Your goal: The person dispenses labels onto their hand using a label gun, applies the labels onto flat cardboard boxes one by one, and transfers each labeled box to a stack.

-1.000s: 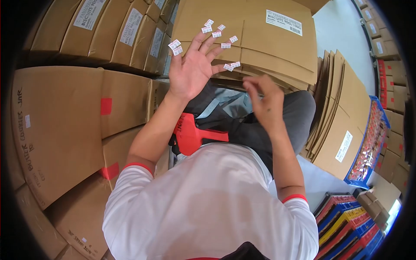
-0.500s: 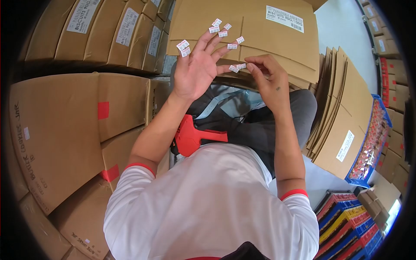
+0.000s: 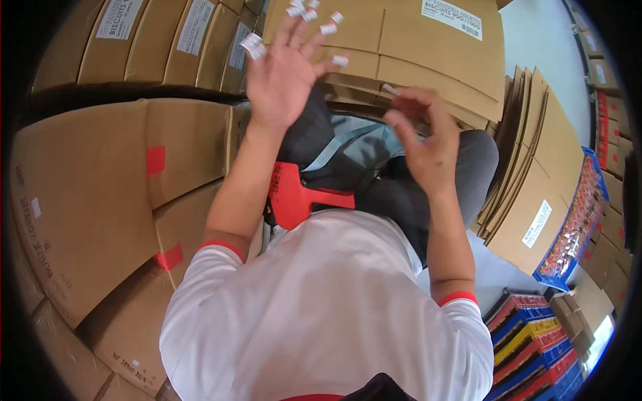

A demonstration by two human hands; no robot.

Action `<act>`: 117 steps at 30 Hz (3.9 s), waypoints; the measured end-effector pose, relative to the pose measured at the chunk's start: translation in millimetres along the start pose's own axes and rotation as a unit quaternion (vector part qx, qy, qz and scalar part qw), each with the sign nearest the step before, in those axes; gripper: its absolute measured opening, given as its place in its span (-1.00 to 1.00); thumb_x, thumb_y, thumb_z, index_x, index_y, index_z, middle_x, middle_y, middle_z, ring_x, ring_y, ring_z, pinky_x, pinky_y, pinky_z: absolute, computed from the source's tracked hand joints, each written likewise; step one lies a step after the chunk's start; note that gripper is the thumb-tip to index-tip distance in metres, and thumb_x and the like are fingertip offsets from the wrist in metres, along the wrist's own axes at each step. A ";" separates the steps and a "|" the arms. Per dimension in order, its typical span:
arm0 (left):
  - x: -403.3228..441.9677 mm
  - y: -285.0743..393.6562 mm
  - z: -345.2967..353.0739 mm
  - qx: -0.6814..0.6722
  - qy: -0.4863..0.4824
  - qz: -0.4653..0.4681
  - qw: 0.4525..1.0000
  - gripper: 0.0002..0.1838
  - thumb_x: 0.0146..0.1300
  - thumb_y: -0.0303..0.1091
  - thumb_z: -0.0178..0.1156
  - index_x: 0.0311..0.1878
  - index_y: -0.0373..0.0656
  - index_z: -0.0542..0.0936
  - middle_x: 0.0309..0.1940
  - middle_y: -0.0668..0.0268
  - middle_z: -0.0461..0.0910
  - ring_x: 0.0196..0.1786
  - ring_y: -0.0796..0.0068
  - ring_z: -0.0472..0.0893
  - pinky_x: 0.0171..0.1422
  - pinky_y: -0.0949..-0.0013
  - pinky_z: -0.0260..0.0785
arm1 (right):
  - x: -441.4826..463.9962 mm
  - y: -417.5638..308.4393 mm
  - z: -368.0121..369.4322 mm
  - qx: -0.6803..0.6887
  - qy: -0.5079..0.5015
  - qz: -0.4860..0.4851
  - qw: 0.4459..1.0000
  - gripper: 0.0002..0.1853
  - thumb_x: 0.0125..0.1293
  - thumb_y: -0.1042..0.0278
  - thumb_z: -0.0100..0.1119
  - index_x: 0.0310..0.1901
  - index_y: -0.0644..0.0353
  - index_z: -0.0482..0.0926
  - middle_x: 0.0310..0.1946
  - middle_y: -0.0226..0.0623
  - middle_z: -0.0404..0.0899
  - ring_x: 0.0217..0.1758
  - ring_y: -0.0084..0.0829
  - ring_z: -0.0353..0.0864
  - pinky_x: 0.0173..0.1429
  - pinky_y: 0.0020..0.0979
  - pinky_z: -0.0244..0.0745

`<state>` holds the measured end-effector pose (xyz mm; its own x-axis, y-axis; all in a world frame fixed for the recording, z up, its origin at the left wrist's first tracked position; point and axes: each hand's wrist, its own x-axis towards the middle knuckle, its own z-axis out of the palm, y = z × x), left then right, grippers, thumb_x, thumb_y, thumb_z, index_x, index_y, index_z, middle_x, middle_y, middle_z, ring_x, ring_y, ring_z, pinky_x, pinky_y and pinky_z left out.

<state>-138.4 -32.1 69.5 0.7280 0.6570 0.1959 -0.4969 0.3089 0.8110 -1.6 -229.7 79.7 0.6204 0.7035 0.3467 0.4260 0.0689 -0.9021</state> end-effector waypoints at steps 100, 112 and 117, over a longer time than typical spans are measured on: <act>114.8 -89.0 -150.2 -0.103 0.040 -0.118 0.987 -0.05 0.44 0.44 -0.10 0.59 -0.19 0.18 0.46 -0.11 0.33 0.31 0.00 0.54 0.32 -0.07 0.51 | -119.3 145.4 -333.1 0.131 0.490 0.156 0.848 -0.45 0.51 0.51 0.15 0.49 0.21 0.33 0.05 -0.18 0.67 0.06 -0.39 0.66 0.11 -0.36 0.60; 125.9 -82.3 -41.2 -0.101 -0.083 -0.128 0.983 -0.09 0.46 0.44 -0.11 0.63 -0.05 0.18 0.58 -0.02 0.24 0.51 -0.10 0.37 0.44 -0.11 0.37 | -313.7 187.7 -393.6 -0.070 0.698 0.261 0.663 -0.54 0.58 0.48 -0.01 0.46 0.31 0.39 0.41 -0.03 0.45 0.26 -0.18 0.59 0.27 -0.26 0.58; 112.8 -51.0 28.0 -0.125 -0.139 -0.052 0.981 -0.03 0.39 0.47 -0.05 0.63 -0.06 0.16 0.58 -0.04 0.21 0.54 -0.13 0.34 0.49 -0.14 0.32 | -218.5 168.6 -341.8 -0.400 0.584 0.252 0.660 -0.65 0.58 0.39 0.00 0.22 0.37 0.62 0.14 -0.11 0.67 0.10 -0.27 0.67 0.20 -0.30 0.58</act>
<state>-17.7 7.0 65.7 0.8641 0.4104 0.2914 -0.4887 0.5455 0.6808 159.7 -613.5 -60.3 0.7021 -0.5627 0.4362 -0.1073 -0.6893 -0.7165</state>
